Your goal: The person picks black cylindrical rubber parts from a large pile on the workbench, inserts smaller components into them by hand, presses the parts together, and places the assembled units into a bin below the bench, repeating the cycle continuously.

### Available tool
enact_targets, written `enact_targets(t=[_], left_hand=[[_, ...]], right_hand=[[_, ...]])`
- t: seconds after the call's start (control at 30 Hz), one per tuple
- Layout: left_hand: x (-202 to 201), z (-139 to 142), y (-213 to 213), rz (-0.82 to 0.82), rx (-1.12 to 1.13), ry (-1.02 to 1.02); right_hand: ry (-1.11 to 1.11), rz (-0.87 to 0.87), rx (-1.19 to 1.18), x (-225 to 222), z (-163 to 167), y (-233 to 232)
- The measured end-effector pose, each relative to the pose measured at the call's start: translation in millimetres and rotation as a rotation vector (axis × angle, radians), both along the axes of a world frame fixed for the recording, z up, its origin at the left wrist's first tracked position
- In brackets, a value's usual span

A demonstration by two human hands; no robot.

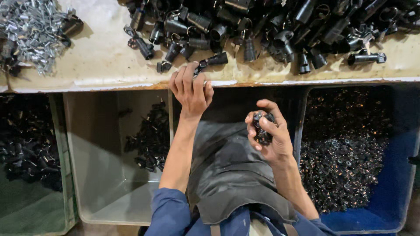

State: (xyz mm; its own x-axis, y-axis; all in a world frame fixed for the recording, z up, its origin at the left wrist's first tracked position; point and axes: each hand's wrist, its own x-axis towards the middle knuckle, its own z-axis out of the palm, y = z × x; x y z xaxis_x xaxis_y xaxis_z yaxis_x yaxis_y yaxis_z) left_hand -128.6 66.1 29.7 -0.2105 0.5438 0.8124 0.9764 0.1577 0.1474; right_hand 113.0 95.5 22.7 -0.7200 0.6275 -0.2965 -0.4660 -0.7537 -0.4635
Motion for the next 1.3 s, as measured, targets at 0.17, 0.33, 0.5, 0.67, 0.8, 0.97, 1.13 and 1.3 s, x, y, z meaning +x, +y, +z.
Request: enact_targets(t=[0.17, 0.33, 0.5, 0.67, 0.8, 0.97, 1.13, 1.3], left_hand=[[2.0, 5.3, -11.8, -0.125, 0.082, -0.146], [45.1, -9.6, -52.8, -0.325, 0.323, -0.744], [89.1, -52.0, -112.8, -0.319, -0.507, -0.738], [98.2, -59.0, -142.9, -0.423, -0.951, -0.574], [91.4, -47.4, -131.5, -0.403, -1.134, -0.486], [61.2, -15.9, -118.0, -0.688, -0.402, -1.498], [68.0, 9.8, -102.9, -0.684, -0.116, -1.664], [69.6, 16.9, -100.5, -0.730, -0.269, -1.085]], right_hand=[[-0.005, -0.007, 0.001, 10.6, -5.7, -5.8], [-0.096, -0.053, -0.039, 18.8, -19.7, -0.4], [-0.115, -0.089, -0.029, 21.9, -31.1, 4.5], [-0.195, -0.050, -0.002, 17.4, -34.0, 8.2], [-0.167, -0.014, 0.024, 12.5, -31.5, 7.2], [-0.139, -0.087, 0.007, 23.6, -22.6, 1.1], [-0.084, -0.022, -0.041, 18.4, -11.4, -5.8], [0.009, 0.047, 0.128, 17.5, 9.3, -15.1]])
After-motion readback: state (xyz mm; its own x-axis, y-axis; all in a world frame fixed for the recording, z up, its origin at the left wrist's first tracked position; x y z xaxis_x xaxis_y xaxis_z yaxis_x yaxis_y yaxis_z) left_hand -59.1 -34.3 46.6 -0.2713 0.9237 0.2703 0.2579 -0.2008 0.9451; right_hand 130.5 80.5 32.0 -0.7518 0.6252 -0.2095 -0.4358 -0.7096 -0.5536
